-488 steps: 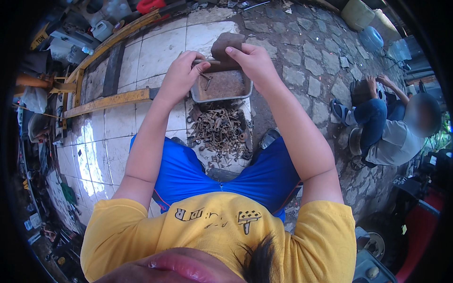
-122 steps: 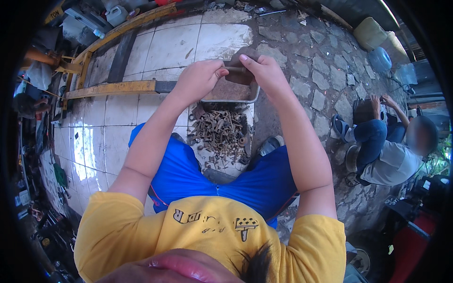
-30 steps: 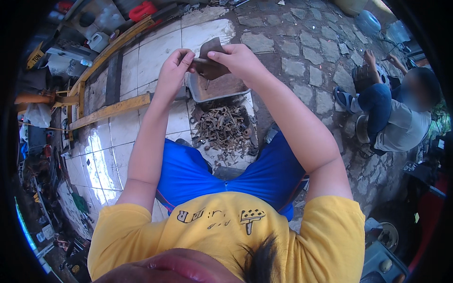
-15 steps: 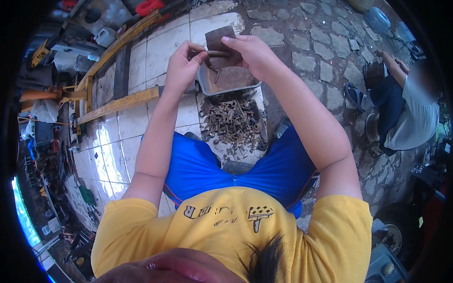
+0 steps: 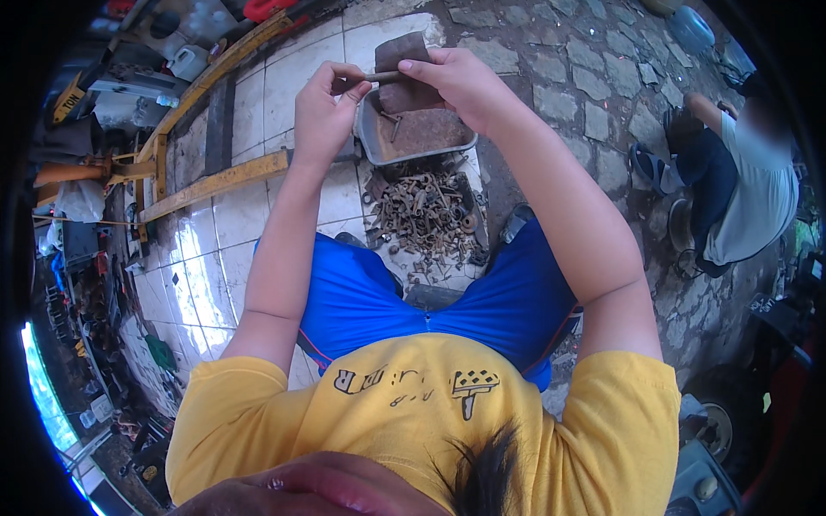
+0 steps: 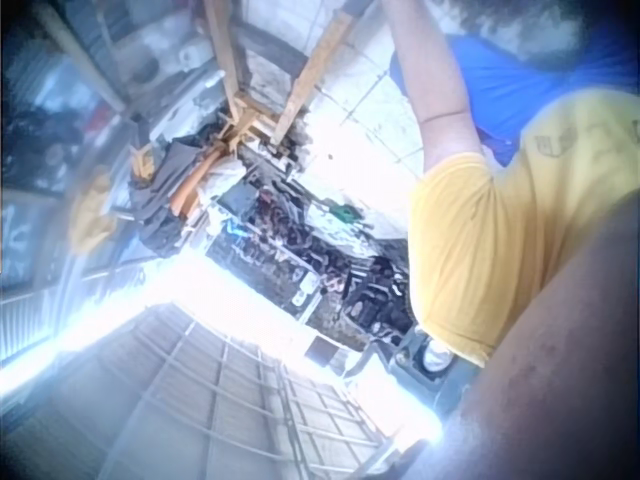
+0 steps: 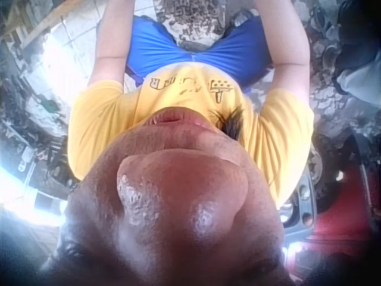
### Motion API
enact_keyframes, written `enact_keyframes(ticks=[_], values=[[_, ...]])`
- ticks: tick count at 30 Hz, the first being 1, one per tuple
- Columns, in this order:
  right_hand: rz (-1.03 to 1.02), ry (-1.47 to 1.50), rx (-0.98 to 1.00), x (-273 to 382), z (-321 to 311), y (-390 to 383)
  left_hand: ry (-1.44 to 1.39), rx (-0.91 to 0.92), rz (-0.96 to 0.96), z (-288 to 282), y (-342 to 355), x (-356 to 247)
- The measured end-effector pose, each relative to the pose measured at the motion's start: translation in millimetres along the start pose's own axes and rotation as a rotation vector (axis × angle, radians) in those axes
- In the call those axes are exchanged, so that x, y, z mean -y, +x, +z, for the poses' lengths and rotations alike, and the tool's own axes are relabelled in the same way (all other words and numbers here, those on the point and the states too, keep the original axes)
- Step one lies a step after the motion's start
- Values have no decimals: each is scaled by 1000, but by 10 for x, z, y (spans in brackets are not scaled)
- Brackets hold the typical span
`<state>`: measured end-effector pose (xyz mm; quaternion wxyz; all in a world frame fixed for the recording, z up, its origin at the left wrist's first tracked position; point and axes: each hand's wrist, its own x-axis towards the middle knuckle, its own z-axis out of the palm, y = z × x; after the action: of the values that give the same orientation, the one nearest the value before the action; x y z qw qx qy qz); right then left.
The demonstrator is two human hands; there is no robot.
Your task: The person sits on the floor and repeatedly rubs a small metal part against a rectangular sharpening stone held in both hands. The person rotates the part and adjusts grip to work different edges, with metal shavings accumulating in a tray below.
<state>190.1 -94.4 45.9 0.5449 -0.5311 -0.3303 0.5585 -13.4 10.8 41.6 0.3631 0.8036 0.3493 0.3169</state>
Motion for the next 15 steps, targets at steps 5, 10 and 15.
enact_keyframes(ticks=[5,10,15], values=[[-108,-123,-71,-125,-11,65,-76,111,5,27,-3,53],[-206,-392,-102,1,28,14,-111,236,-131,61,64,115],[-215,-160,-102,-111,62,69,-20,214,-115,-20,1,35]])
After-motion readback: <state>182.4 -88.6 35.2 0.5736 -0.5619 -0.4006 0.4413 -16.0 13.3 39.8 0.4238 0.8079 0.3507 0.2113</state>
